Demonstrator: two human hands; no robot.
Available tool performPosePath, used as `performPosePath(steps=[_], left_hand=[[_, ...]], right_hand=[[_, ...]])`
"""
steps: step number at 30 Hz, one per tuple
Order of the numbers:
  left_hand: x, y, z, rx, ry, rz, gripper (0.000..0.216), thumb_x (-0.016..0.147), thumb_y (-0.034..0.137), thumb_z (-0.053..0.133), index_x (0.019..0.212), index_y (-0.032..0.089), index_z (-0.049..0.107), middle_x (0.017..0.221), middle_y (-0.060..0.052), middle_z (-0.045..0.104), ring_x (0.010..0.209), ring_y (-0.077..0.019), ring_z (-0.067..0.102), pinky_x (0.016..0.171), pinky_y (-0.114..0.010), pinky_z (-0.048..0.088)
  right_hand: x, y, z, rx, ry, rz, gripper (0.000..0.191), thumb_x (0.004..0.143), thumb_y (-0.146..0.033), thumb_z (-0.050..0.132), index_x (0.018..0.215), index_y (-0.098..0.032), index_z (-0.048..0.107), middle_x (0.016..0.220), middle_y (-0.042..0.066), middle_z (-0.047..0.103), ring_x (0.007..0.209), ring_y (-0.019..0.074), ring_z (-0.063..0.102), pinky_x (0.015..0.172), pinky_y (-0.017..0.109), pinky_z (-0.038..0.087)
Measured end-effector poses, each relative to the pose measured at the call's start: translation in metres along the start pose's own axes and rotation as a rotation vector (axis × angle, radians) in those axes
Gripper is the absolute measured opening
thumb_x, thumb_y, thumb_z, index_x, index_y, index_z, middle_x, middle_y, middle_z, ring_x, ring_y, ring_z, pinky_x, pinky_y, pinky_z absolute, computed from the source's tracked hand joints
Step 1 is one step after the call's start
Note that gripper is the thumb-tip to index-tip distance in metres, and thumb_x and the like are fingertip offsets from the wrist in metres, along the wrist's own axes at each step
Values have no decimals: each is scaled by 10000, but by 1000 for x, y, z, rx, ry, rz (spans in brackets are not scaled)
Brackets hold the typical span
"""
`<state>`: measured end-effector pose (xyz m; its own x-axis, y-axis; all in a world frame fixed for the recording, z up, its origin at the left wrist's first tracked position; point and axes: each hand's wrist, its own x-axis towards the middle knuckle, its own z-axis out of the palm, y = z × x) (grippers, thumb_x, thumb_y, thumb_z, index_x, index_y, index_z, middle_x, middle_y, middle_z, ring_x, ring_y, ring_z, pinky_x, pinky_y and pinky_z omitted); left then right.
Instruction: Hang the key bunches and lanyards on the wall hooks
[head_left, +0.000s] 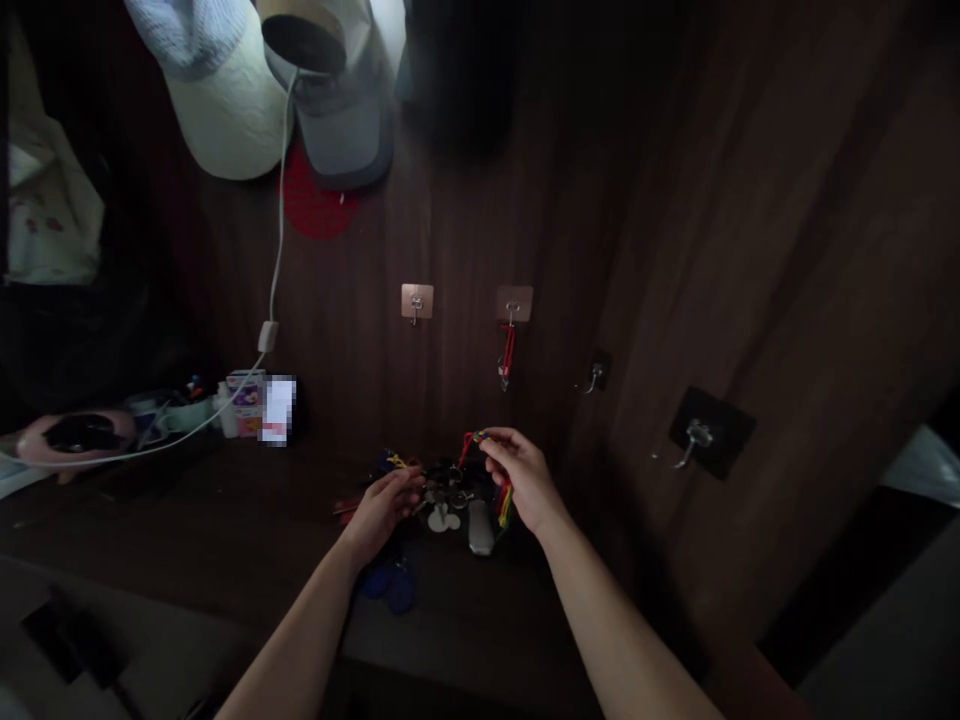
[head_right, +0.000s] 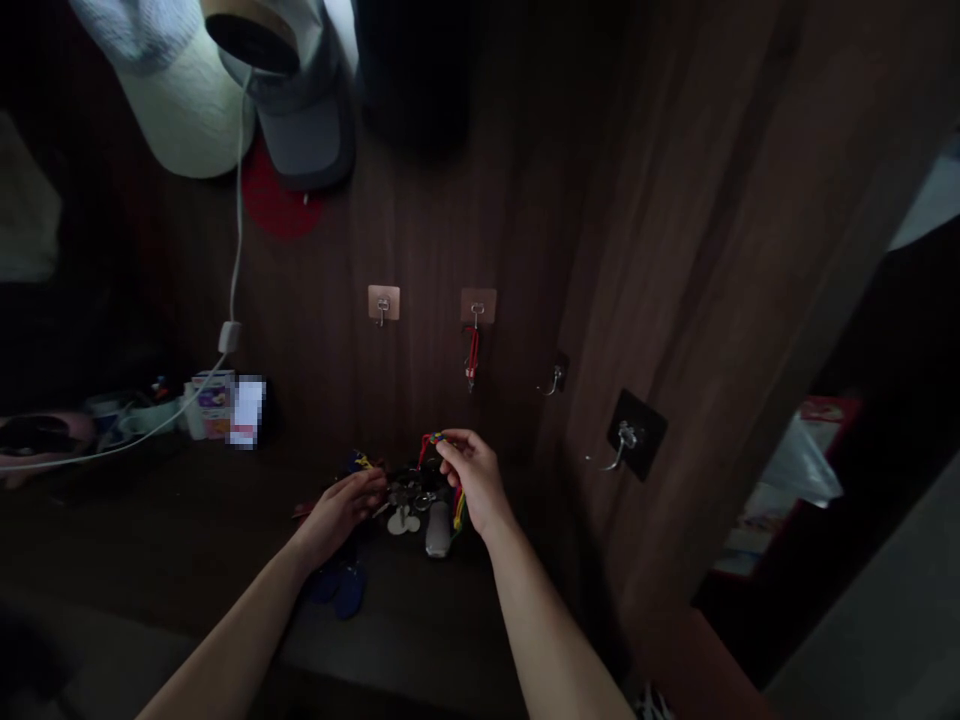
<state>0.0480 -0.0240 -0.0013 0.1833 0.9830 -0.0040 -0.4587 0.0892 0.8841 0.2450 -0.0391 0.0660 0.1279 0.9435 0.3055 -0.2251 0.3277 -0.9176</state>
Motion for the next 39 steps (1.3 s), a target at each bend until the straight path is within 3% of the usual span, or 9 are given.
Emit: performPosePath(steps=[4, 8, 11, 15, 24, 29, 34, 39], left_hand=[[0, -1, 0, 154, 35, 66, 340, 684, 406, 666, 893, 139, 646, 818, -57, 665, 617, -101, 574, 553, -198, 409], [-4, 2, 3, 545, 121, 346, 299, 705, 453, 598, 805, 173, 635, 716, -20, 655, 648, -151, 584, 596, -236, 423], [-7, 4, 2, 705, 228, 485, 267, 740, 435, 552, 874, 211, 609, 725, -5, 661, 679, -171, 604, 638, -250, 437], [-7, 4, -3, 748, 317, 485, 277, 783, 422, 501, 976, 230, 551, 686, 15, 639, 605, -165, 593, 603, -252, 428], [-7, 0, -3, 776, 251, 501, 232, 798, 416, 484, 911, 239, 582, 686, 13, 646, 622, -163, 597, 615, -246, 427], [-8, 0, -2, 830, 218, 520, 224, 819, 402, 454, 900, 236, 582, 630, 23, 624, 571, -144, 570, 603, -238, 420], [-8, 0, -1, 840, 192, 502, 229, 824, 399, 450, 893, 231, 590, 652, 16, 635, 603, -148, 580, 614, -234, 416], [-9, 1, 0, 848, 160, 491, 254, 826, 422, 447, 861, 223, 600, 635, 16, 623, 587, -142, 565, 596, -225, 412]], right_hand=[[16, -30, 5, 19, -26, 10, 257, 572, -259, 681, 803, -174, 605, 722, -3, 641, 516, 70, 510, 384, 169, 315], [38, -53, 3, -53, 65, -60, 262, 576, -239, 656, 824, -184, 592, 745, 0, 660, 510, 72, 525, 374, 164, 309], [58, -68, 3, -107, 133, -130, 266, 578, -222, 651, 832, -188, 585, 737, -2, 663, 516, 77, 542, 367, 155, 306], [84, -88, 10, -139, 149, -194, 228, 594, -164, 617, 816, -186, 573, 689, -13, 639, 510, 78, 542, 376, 155, 323], [135, -126, 19, -452, 201, -318, 152, 597, -116, 640, 732, -164, 590, 630, -17, 602, 546, 89, 538, 456, 183, 375], [155, -126, 10, -476, 281, -334, 151, 586, -126, 645, 718, -157, 577, 624, -18, 599, 547, 92, 534, 506, 211, 403], [169, -110, -9, -482, 432, -396, 175, 559, -170, 655, 715, -160, 576, 648, -16, 598, 566, 104, 537, 531, 223, 408], [174, -92, -27, -485, 476, -464, 171, 568, -212, 647, 713, -162, 571, 669, -2, 605, 605, 121, 544, 560, 234, 414]])
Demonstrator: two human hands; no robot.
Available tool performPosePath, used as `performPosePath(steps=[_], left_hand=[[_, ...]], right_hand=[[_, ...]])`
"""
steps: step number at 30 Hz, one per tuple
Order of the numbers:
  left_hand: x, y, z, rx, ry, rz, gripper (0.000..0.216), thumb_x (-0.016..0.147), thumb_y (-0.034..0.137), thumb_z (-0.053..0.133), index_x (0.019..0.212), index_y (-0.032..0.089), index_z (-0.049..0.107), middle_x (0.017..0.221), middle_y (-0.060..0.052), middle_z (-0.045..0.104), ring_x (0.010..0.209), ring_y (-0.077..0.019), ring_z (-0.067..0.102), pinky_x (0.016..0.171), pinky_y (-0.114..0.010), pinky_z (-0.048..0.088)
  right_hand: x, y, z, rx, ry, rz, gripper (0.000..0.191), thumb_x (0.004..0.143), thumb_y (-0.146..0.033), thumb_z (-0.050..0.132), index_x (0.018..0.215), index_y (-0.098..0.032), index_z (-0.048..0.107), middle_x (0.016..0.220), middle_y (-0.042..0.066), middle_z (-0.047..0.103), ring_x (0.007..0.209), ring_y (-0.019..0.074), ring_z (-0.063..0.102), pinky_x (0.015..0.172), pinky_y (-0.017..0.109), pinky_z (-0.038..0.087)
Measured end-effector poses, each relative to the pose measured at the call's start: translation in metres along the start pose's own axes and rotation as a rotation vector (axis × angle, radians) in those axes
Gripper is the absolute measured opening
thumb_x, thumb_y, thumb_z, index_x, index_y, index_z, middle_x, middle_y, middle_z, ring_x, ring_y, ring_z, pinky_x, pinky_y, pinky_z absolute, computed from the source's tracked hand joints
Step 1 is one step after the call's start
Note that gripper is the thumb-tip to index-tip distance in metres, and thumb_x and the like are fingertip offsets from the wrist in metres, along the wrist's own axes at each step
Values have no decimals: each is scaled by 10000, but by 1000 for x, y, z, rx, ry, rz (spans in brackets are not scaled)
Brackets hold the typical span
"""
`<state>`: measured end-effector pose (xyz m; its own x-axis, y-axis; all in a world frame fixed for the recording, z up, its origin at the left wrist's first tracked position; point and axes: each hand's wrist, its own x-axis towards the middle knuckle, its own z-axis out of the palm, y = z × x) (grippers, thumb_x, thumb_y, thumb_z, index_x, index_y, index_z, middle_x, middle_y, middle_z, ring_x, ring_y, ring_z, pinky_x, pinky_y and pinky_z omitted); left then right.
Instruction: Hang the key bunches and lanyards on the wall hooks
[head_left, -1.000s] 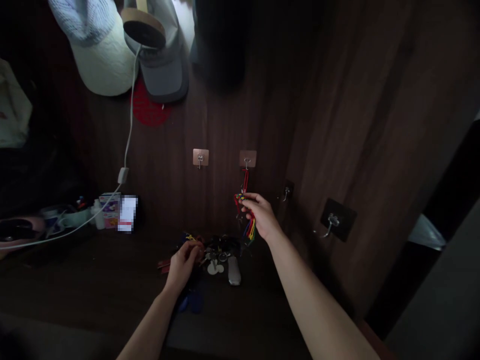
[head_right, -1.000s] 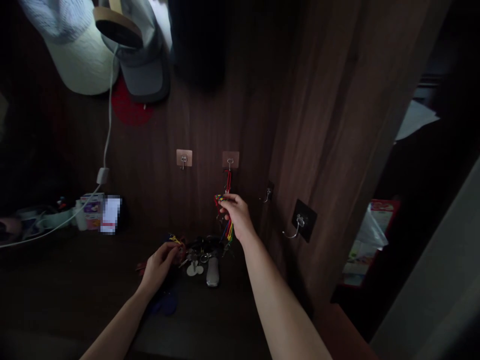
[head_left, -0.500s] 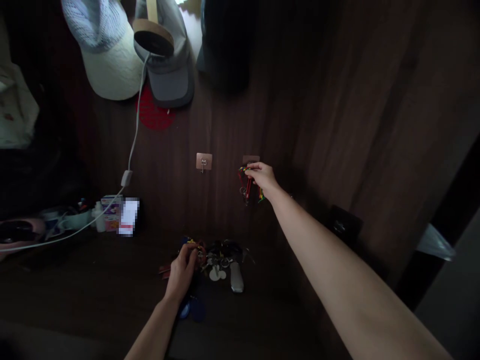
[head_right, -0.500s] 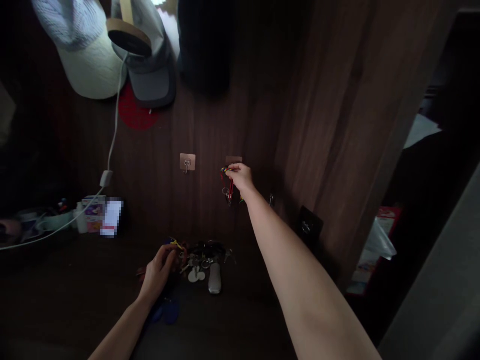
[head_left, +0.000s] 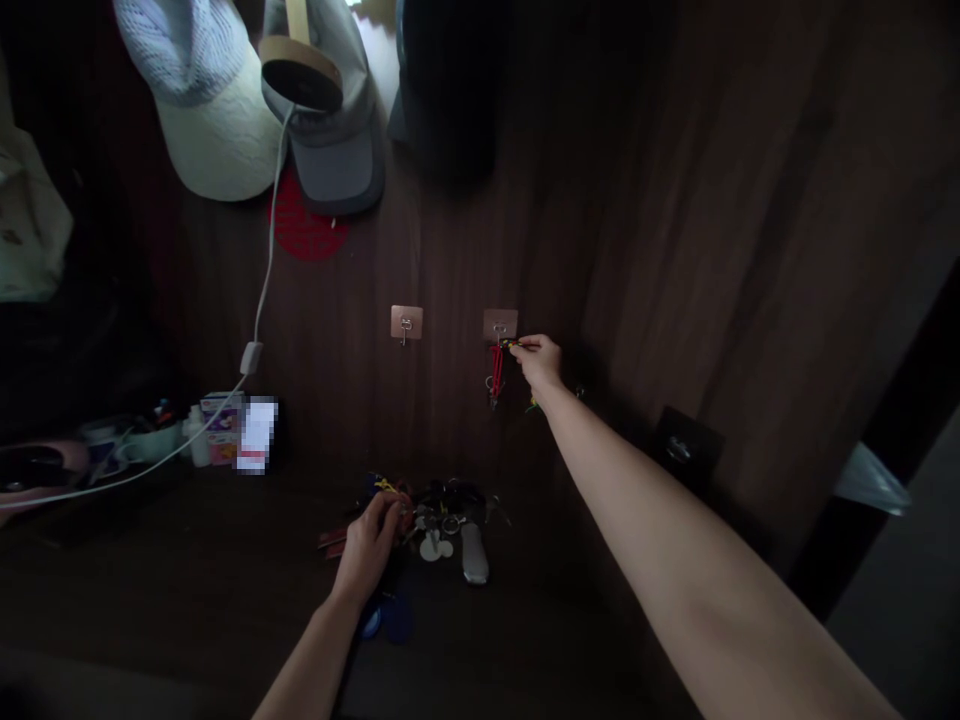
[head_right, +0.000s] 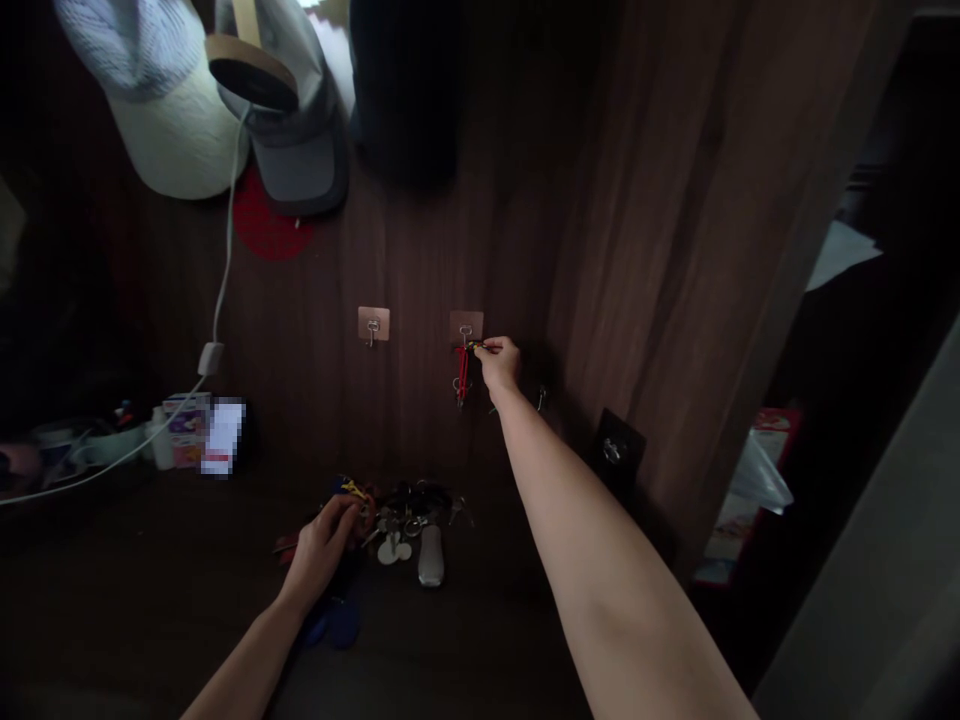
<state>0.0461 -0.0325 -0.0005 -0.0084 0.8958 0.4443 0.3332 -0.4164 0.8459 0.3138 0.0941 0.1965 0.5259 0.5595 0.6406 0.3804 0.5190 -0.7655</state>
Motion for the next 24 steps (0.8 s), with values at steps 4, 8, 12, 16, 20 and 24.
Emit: performPosePath(steps=[4, 8, 12, 16, 20, 24], left_hand=[[0, 0, 0, 12, -11, -4, 267, 817, 437, 452, 830, 218, 605, 618, 21, 616, 563, -136, 553, 579, -218, 410], [1, -3, 0, 42, -14, 4, 288, 819, 447, 434, 829, 213, 602, 644, 17, 632, 574, -137, 565, 582, -217, 412], [2, -5, 1, 102, -22, 26, 315, 830, 454, 396, 817, 209, 595, 642, 19, 625, 585, -136, 569, 593, -217, 416], [3, -6, 1, 121, -34, 20, 323, 830, 460, 385, 820, 211, 589, 619, 23, 610, 576, -136, 571, 585, -218, 420], [4, -6, 1, 136, -50, 5, 334, 830, 471, 377, 829, 212, 588, 619, 20, 613, 577, -143, 578, 583, -223, 422], [4, -6, 2, 163, -48, 5, 337, 828, 472, 375, 827, 213, 590, 625, 21, 621, 564, -139, 580, 578, -222, 424]], right_hand=[[-8, 13, 1, 18, 32, -18, 214, 587, -284, 642, 752, -167, 573, 700, 4, 624, 609, 126, 553, 551, 231, 408], [-22, 26, 3, 57, 47, 36, 255, 580, -309, 639, 785, -174, 571, 694, -3, 635, 600, 131, 567, 551, 237, 415], [-40, 42, 4, 87, 60, 81, 288, 557, -266, 640, 819, -178, 558, 673, -14, 635, 604, 142, 584, 575, 254, 438], [-62, 61, 3, 114, 70, 133, 266, 540, -197, 623, 792, -181, 537, 644, -22, 621, 609, 146, 596, 596, 263, 453], [-83, 78, 0, 137, 49, 182, 264, 538, -180, 614, 789, -185, 531, 634, -25, 612, 611, 149, 602, 602, 270, 465], [-102, 90, -6, 148, 31, 217, 236, 553, -193, 607, 777, -187, 535, 692, 1, 640, 695, 162, 619, 668, 286, 476]])
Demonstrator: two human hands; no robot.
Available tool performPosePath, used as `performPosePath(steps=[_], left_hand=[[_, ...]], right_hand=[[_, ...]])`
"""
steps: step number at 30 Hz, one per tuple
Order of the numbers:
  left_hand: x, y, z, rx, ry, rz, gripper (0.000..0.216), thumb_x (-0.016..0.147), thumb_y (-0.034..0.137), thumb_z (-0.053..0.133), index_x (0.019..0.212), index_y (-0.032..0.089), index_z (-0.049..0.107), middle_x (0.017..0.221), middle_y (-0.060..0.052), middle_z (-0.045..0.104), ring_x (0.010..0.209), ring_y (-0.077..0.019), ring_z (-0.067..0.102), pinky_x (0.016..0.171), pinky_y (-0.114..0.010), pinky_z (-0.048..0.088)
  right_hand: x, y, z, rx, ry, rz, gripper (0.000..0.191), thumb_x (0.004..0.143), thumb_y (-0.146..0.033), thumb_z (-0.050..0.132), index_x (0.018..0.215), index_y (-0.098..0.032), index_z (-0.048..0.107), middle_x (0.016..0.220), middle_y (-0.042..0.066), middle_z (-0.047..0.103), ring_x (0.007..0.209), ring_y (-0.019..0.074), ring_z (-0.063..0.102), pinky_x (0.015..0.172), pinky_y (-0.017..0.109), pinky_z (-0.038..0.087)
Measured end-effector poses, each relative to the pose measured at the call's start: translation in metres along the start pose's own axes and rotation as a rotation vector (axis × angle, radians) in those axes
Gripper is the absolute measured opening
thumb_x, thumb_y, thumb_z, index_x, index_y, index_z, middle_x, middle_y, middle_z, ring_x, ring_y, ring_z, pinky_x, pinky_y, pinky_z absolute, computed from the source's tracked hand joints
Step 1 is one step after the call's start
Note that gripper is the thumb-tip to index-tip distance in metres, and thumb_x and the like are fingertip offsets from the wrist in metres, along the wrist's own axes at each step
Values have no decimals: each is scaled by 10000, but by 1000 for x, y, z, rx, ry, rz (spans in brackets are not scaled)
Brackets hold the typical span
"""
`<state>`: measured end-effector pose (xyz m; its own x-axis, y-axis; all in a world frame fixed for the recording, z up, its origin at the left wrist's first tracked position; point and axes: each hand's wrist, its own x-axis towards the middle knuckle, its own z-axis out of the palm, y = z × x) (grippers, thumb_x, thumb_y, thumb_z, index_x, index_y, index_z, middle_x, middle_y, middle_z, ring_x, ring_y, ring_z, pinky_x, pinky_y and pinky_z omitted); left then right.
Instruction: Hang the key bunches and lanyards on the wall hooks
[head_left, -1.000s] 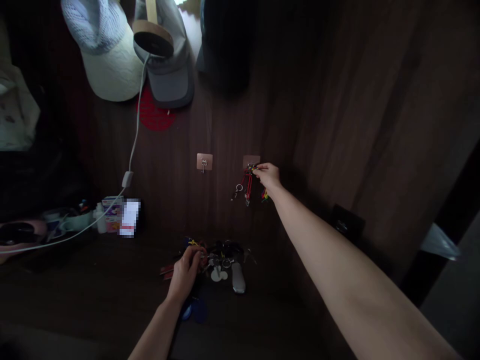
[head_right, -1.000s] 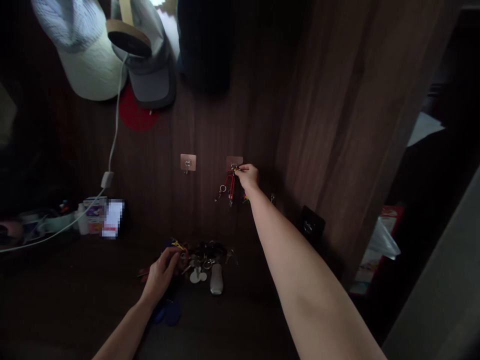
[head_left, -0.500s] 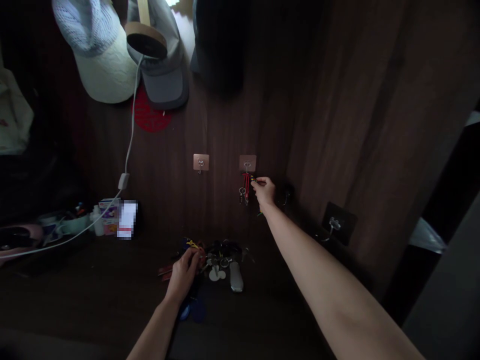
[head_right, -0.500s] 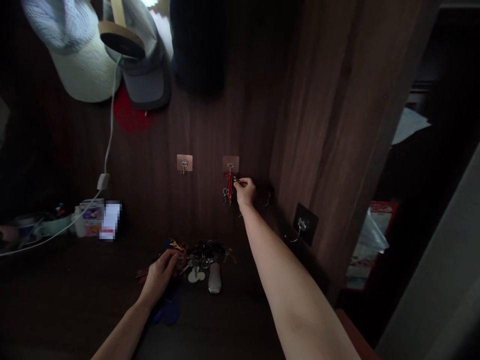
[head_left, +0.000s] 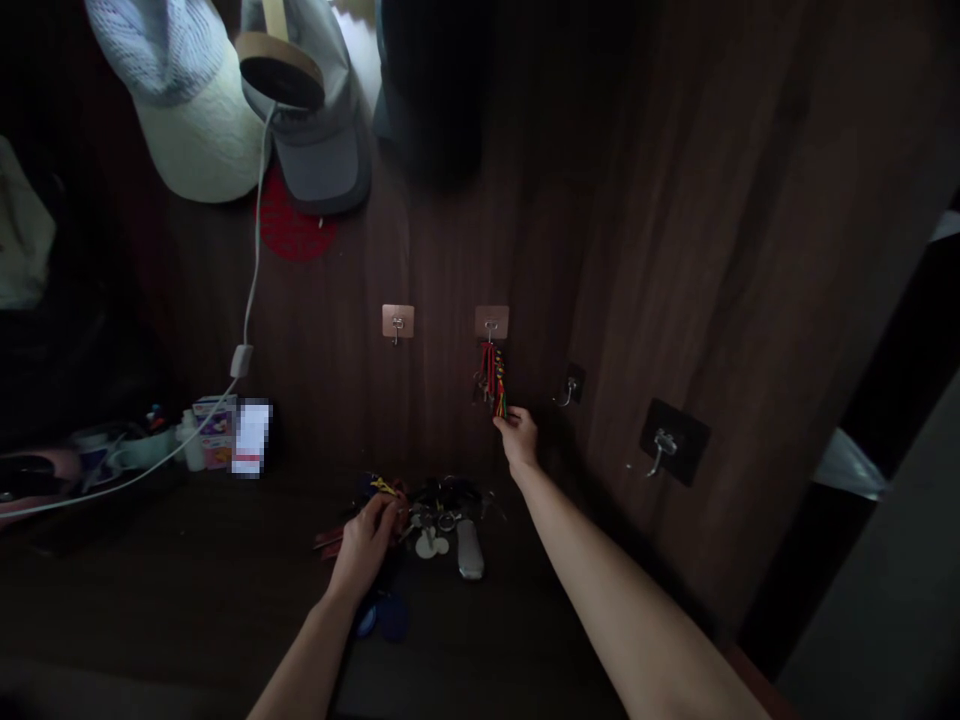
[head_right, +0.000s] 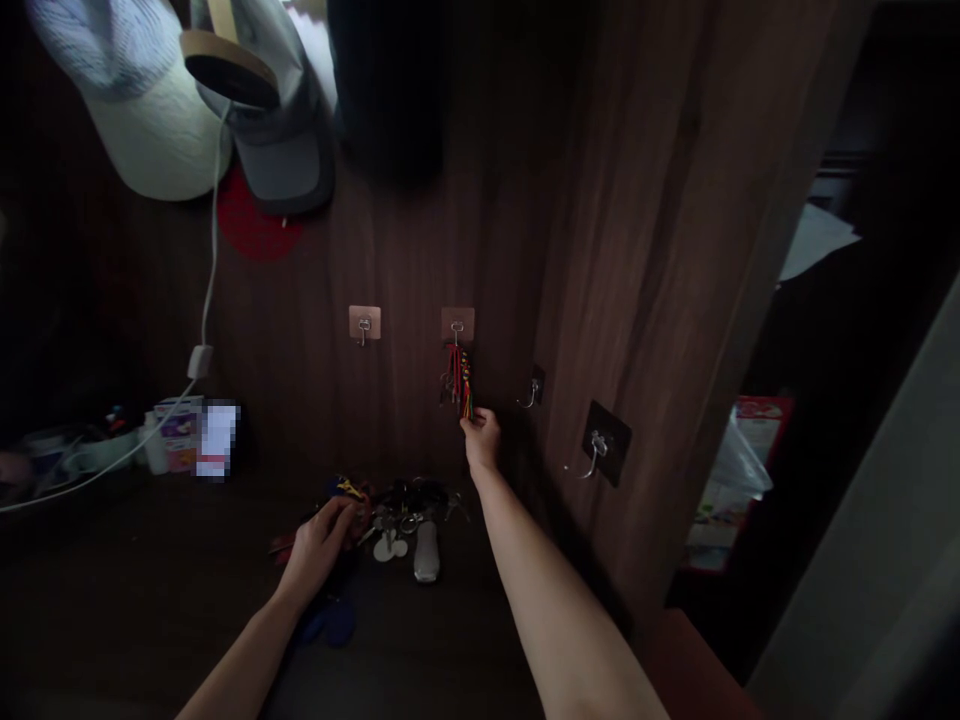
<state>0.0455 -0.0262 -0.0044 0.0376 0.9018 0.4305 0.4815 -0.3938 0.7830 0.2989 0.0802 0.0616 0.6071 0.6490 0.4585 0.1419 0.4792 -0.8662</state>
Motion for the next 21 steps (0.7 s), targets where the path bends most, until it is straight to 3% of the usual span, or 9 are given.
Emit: performPosePath(steps=[10, 21], left_hand=[[0, -2, 1, 30, 4, 20, 309, 836, 438, 376, 804, 217, 590, 628, 31, 621, 559, -128, 574, 583, -214, 418], [0, 2, -1, 76, -19, 8, 293, 816, 427, 393, 794, 219, 597, 632, 32, 636, 569, -129, 594, 597, -213, 427]], right_hand=[[-50, 25, -29, -39, -102, 163, 166, 565, -247, 573, 718, -187, 594, 710, 40, 659, 723, 189, 620, 594, 276, 454], [-88, 25, -43, -104, -250, 219, 161, 572, -255, 580, 711, -190, 628, 663, 33, 663, 665, 191, 609, 579, 280, 442]])
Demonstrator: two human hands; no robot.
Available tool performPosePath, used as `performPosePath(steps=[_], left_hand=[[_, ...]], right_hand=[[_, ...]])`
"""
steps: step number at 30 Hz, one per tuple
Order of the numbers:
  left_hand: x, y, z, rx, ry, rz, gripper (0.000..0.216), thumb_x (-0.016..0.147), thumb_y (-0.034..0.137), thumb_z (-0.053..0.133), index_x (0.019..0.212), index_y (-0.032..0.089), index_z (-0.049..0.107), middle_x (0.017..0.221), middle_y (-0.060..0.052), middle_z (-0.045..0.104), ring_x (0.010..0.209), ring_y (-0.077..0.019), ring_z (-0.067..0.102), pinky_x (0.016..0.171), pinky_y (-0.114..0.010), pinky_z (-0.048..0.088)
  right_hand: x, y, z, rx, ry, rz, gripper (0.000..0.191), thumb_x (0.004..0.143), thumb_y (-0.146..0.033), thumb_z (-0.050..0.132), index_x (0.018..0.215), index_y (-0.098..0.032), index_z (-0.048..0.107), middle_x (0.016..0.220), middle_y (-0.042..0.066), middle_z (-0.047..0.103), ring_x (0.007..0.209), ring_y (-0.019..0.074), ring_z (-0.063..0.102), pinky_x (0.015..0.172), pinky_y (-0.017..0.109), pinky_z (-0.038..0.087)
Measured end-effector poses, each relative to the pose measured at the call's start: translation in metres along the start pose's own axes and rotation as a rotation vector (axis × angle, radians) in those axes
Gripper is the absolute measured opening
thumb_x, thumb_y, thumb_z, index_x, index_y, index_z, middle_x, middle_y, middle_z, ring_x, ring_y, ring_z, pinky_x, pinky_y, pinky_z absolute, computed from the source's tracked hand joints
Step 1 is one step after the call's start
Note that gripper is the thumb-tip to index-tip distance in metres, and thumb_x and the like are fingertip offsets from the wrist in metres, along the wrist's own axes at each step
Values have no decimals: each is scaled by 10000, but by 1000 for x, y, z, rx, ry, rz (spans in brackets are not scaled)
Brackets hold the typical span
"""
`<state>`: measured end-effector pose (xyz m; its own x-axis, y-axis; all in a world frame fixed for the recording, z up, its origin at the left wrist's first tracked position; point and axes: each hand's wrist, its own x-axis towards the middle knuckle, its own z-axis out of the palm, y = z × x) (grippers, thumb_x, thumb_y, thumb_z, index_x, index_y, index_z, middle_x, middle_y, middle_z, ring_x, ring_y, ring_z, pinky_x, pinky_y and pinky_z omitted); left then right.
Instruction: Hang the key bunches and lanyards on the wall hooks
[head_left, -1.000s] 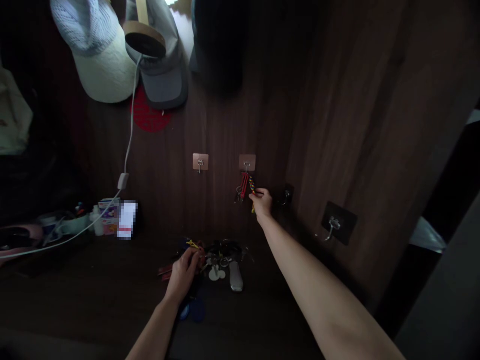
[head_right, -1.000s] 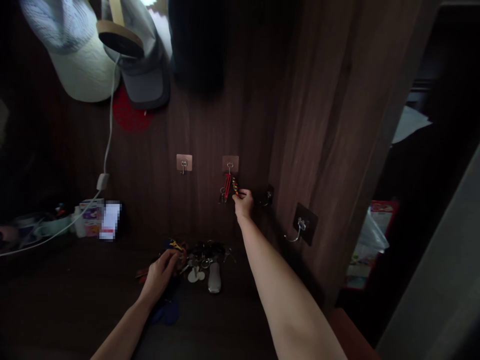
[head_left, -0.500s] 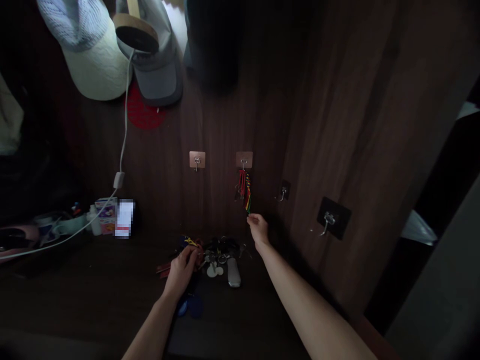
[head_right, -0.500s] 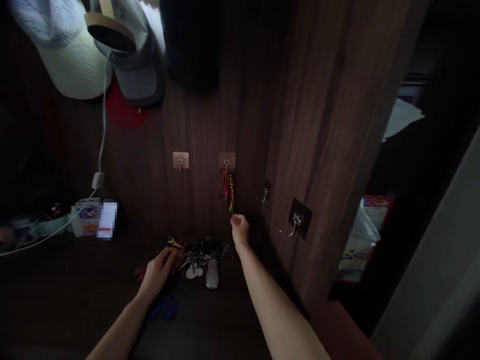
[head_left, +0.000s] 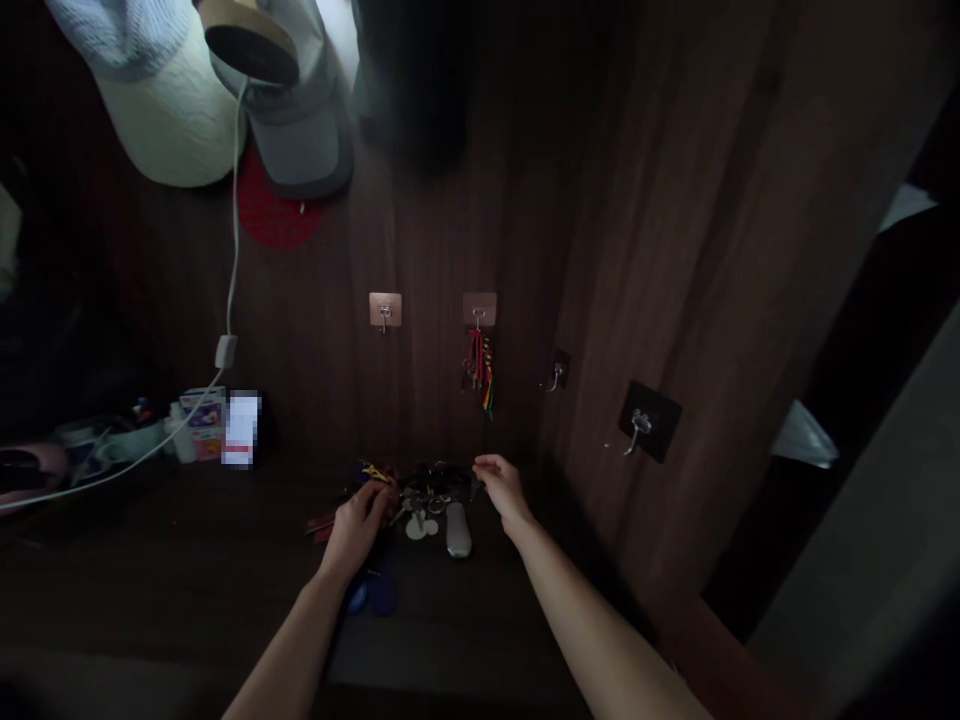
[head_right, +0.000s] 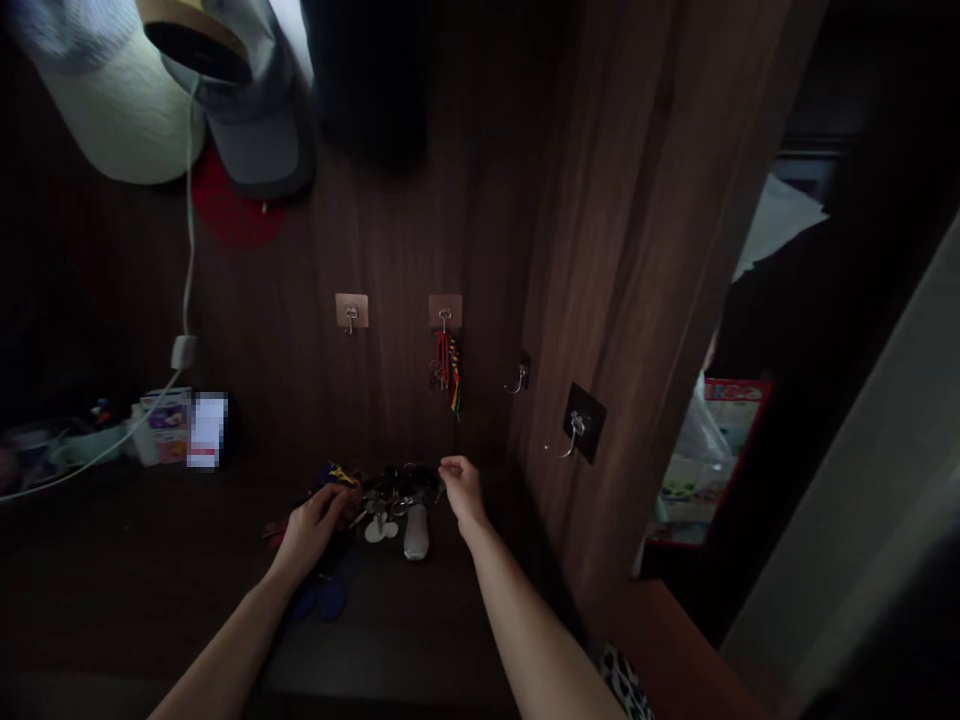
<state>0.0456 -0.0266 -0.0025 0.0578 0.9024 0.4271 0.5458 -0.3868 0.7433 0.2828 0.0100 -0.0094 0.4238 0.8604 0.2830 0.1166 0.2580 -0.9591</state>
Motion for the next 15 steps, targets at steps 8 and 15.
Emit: performPosePath(steps=[8, 15], left_hand=[[1, -2, 0, 15, 15, 6, 288, 804, 426, 406, 842, 228, 612, 732, 16, 677, 689, -154, 628, 688, -233, 453], [0, -2, 0, 52, 41, 28, 277, 800, 407, 419, 864, 228, 621, 895, -2, 694, 858, -177, 632, 797, -263, 449]], right_hand=[[-25, 11, -2, -107, -57, -124, 90, 653, -252, 546, 687, -201, 611, 706, 32, 660, 726, 191, 607, 722, 318, 456], [-32, 14, 0, -290, -95, -237, 137, 718, -199, 457, 737, -215, 592, 769, 29, 667, 774, 186, 624, 740, 316, 468]])
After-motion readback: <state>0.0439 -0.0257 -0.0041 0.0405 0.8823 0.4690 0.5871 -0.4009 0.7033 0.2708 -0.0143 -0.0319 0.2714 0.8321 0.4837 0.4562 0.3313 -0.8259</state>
